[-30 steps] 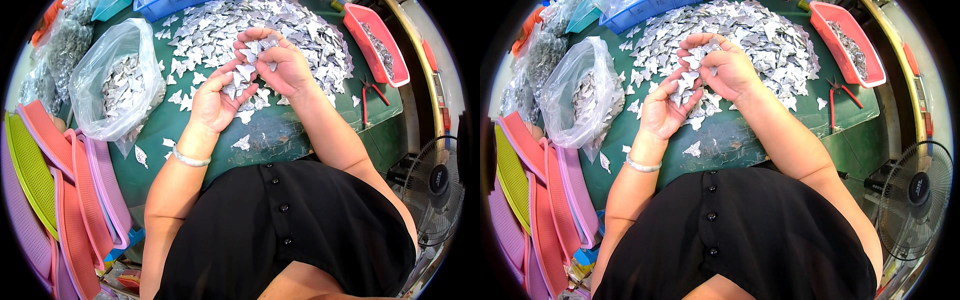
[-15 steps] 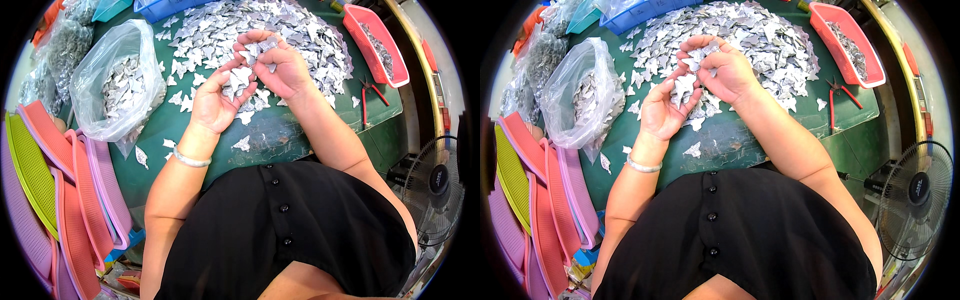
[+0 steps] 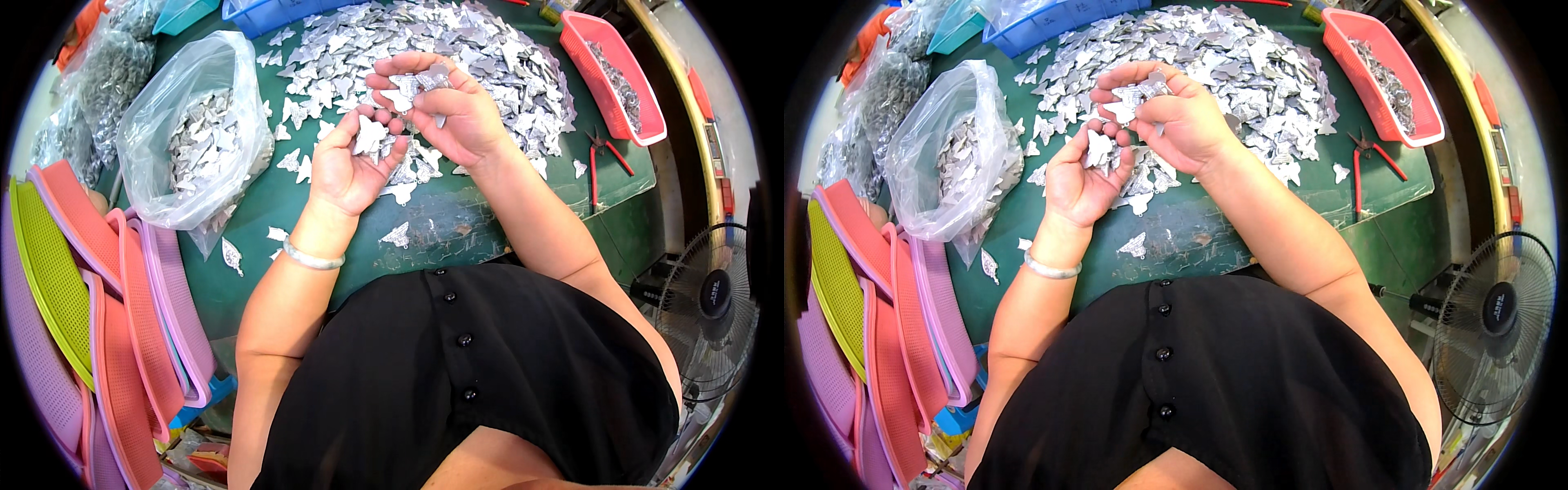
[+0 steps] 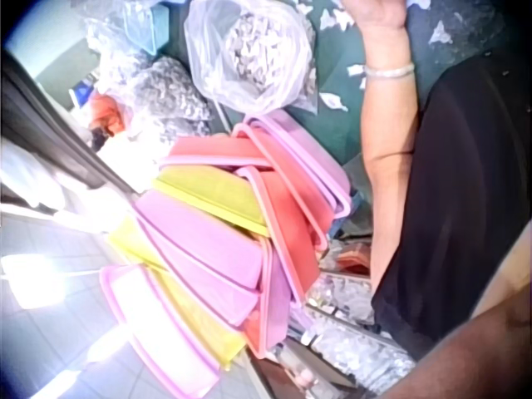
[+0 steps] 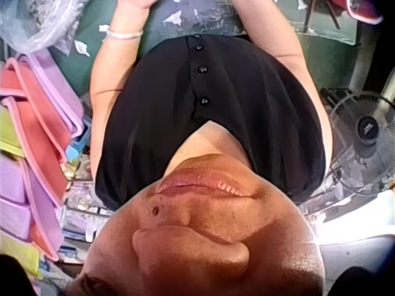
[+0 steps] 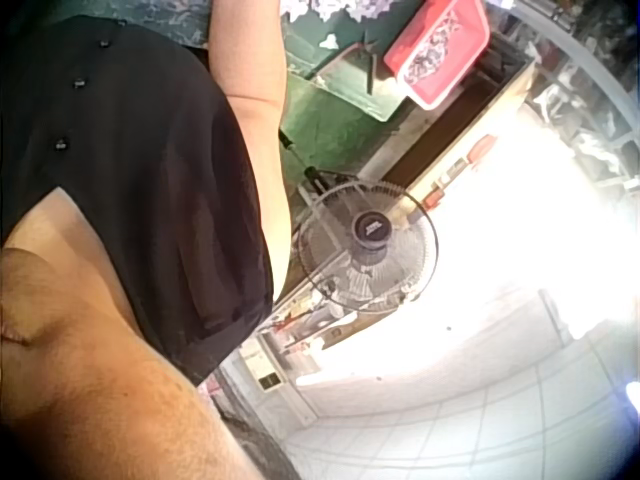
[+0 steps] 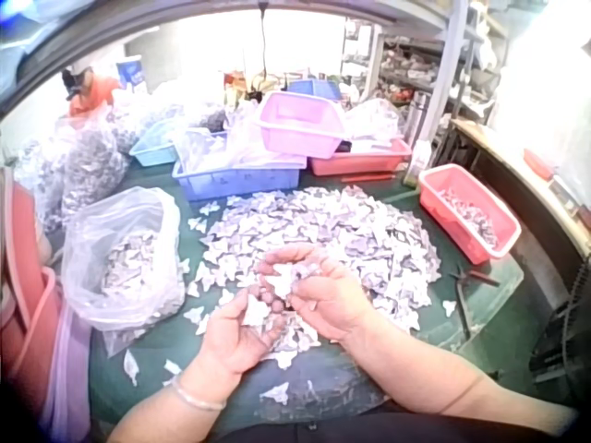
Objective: The person repeatedly picks up small silver star-shaped pieces from a green table, folds or adjusts them by hand, and places them into a clear plastic bag. The process is continuous and repetitive throughout the clip.
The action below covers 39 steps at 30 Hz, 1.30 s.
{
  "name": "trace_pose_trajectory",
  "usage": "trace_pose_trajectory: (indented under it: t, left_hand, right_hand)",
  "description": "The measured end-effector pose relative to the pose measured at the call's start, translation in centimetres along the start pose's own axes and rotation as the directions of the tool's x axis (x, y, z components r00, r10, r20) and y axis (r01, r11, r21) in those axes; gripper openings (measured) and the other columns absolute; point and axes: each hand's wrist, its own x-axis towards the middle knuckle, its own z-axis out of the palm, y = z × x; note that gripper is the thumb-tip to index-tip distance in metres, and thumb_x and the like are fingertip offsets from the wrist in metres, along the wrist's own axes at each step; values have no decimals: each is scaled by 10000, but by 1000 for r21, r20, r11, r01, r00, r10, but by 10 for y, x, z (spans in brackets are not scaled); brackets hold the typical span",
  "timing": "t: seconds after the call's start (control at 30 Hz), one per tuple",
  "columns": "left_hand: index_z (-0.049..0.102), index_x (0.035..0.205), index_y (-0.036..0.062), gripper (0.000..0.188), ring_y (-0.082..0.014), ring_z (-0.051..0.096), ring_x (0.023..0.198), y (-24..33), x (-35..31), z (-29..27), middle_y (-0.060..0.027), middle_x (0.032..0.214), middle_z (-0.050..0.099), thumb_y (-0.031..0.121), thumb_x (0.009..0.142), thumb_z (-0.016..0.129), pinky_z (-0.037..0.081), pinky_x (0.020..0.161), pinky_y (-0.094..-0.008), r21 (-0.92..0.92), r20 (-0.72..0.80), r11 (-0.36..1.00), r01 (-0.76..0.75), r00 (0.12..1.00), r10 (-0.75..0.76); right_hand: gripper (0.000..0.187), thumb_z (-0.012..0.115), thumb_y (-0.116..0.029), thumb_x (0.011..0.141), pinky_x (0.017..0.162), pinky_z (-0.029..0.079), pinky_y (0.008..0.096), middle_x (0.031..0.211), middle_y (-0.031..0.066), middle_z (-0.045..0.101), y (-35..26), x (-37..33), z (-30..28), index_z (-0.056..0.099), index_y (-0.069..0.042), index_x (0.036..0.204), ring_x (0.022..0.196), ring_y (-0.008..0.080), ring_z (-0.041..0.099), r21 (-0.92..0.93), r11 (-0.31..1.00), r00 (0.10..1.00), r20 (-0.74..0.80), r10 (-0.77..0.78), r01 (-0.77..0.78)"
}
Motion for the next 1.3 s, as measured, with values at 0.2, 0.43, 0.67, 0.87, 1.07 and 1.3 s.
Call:
trace_pose_trajectory:
  t: [0.2,0.43,0.67,0.87,1.07,1.3]
  left_hand:
    - [513,981,98,196,-169,527,771,2,2,-7,-22,890,562,256,891,443,433,538,-258,-66,199,997,32,980,-18]
    - [519,1017,32,281,-239,561,866,9,1,-8,-74,859,572,92,753,446,494,790,-345,-211,164,974,82,985,-47]
    - [445,1141,20,490,-305,481,1042,2,-2,-2,-120,995,536,84,655,460,267,1021,-482,-268,330,958,98,944,-4]
    - [404,1188,23,544,-282,455,1073,3,-6,4,-129,1053,500,114,657,481,262,1024,-482,-257,402,958,129,915,-15]
    - [420,1167,15,517,-270,458,1055,2,-8,8,-132,1063,493,110,663,481,258,1030,-485,-282,352,951,126,936,-20]
    - [410,1190,-18,530,-279,427,1114,3,-8,9,-150,1143,469,127,684,471,253,1033,-480,-227,353,968,108,936,-21]
  right_hand:
    - [403,390,115,710,923,395,427,1153,183,480,3,-4,19,475,24,1093,1139,322,436,-103,990,994,52,100,-94]
    - [356,387,127,722,815,465,370,1089,166,515,-1,1,24,492,17,1043,1059,253,501,-107,994,996,88,20,-11]
    - [374,353,145,703,829,463,371,1076,177,519,-2,1,27,496,34,1030,1055,258,498,-196,980,996,87,-8,25]
    - [361,386,98,749,922,401,473,1150,183,471,-7,3,18,459,33,1097,1130,319,440,-168,986,991,135,10,13]
    - [340,389,96,759,866,447,450,1103,164,513,-11,2,22,479,29,1080,1083,302,488,-296,954,993,116,-11,45]
    - [314,428,111,717,708,498,312,971,132,574,-13,1,30,544,5,989,910,233,580,-471,880,998,41,-40,55]
